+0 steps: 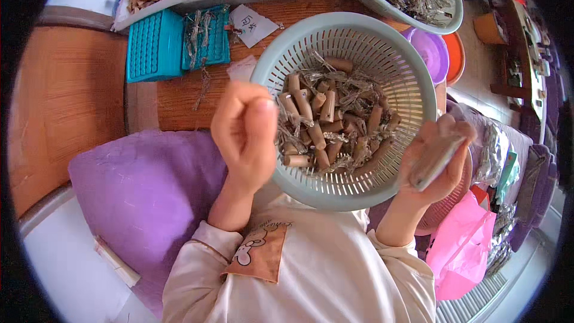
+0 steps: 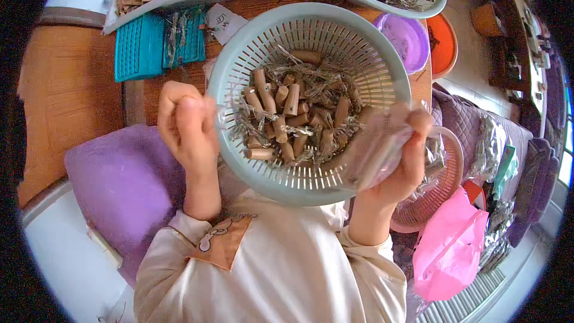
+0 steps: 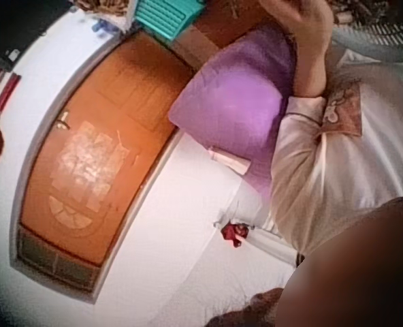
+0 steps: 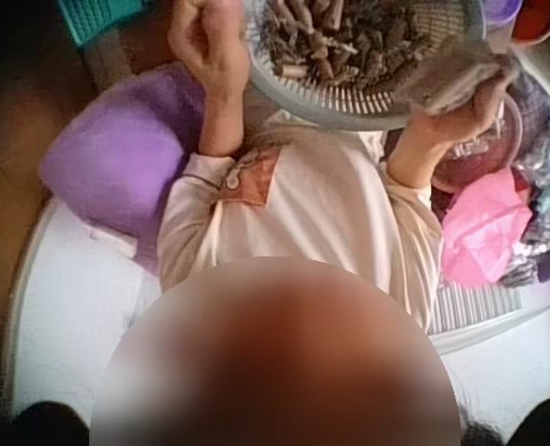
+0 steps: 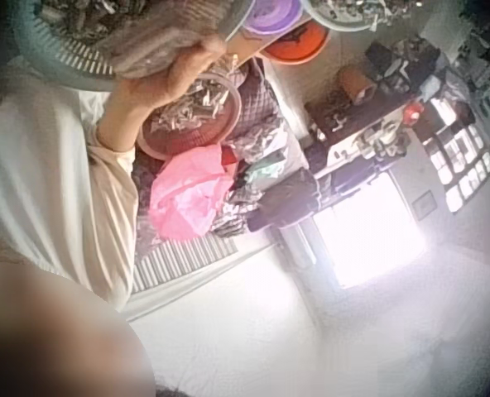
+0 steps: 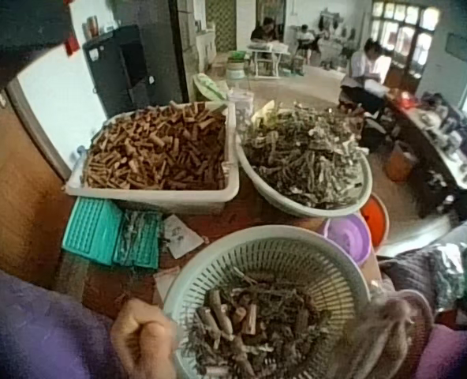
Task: The person packages brown tubular items by hand, transferring them from bins and baskets into plastic bags.
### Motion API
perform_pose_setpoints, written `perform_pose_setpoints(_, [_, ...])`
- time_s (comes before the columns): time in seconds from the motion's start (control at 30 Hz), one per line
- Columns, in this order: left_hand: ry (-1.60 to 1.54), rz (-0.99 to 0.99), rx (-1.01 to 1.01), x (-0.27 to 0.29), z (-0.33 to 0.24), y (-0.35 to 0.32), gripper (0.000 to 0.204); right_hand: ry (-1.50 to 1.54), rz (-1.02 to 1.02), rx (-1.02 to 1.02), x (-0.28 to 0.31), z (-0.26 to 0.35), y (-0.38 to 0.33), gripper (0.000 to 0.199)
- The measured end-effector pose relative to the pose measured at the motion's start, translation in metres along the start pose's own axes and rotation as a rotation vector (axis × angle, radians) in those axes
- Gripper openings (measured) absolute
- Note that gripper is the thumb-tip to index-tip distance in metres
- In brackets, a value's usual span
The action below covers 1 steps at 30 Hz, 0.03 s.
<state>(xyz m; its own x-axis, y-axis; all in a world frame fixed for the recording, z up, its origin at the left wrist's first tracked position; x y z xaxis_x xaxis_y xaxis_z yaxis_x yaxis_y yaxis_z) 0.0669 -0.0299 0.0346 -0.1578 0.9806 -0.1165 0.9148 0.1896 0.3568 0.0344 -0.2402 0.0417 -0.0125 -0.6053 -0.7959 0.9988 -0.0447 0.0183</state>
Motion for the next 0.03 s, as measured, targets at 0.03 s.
perform_pose_setpoints(0.03, [0.06,0.074,0.002,-0.0058,-0.0083,-0.0017,0.018,0.09,0.135,0.043,-0.0039,0.002,0.0004,0.028])
Point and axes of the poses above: each hand's wrist, its own y-axis towards the middle knuckle, its own x-axis out of the back of the hand, z = x × y, the point moved 5 cm from there along y, towards the middle knuckle, and after that the axes turned 5 degrees about -x, right-handed, at the moved point
